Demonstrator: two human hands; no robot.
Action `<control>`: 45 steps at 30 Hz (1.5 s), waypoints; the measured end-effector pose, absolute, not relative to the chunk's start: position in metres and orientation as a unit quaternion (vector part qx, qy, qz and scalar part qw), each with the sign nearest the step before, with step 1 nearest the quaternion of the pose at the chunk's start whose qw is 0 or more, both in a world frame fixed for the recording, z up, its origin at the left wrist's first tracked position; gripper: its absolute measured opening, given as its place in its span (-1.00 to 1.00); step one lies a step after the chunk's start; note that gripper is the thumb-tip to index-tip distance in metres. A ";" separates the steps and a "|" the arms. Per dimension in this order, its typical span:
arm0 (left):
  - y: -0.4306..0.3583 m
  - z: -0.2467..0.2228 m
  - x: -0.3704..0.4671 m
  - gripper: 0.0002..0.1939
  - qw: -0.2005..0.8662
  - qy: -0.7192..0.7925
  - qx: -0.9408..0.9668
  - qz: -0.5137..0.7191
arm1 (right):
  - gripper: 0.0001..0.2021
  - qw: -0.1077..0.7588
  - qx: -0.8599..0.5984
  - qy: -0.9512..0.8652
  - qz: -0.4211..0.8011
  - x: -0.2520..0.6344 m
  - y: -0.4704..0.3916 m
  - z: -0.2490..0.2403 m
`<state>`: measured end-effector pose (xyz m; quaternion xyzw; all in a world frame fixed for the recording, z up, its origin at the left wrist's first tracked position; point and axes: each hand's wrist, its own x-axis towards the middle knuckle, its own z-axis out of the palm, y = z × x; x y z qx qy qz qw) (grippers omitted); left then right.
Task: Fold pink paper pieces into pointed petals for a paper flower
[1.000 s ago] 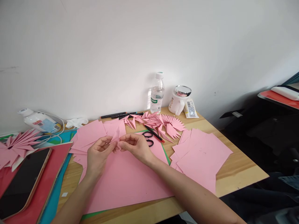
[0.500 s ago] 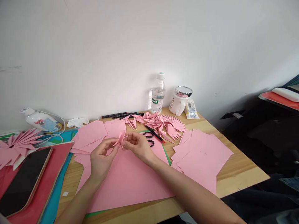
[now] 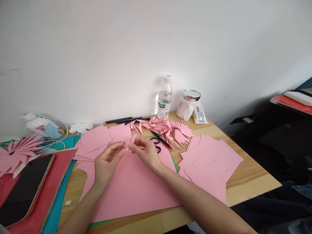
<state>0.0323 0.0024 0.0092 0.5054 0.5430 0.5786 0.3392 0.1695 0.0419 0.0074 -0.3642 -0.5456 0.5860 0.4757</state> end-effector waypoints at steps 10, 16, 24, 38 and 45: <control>0.007 0.004 0.025 -0.91 0.368 0.523 0.519 0.567 | -0.72 0.492 -0.364 -0.572 0.546 0.168 0.041 0.006; 0.008 -0.001 0.025 -0.92 0.423 0.507 0.480 0.578 | -0.73 0.494 -0.316 -0.553 0.593 0.165 0.037 0.004; 0.007 0.002 0.027 -0.87 0.452 0.518 0.455 0.566 | -0.77 0.479 -0.303 -0.569 0.596 0.165 0.037 0.005; 0.008 0.003 0.026 -0.65 0.477 0.526 0.431 0.557 | -0.75 0.458 -0.358 -0.535 0.614 0.169 0.041 0.007; 0.008 0.006 0.026 -0.65 0.521 0.526 0.415 0.529 | -0.86 0.458 -0.342 -0.530 0.626 0.169 0.043 0.007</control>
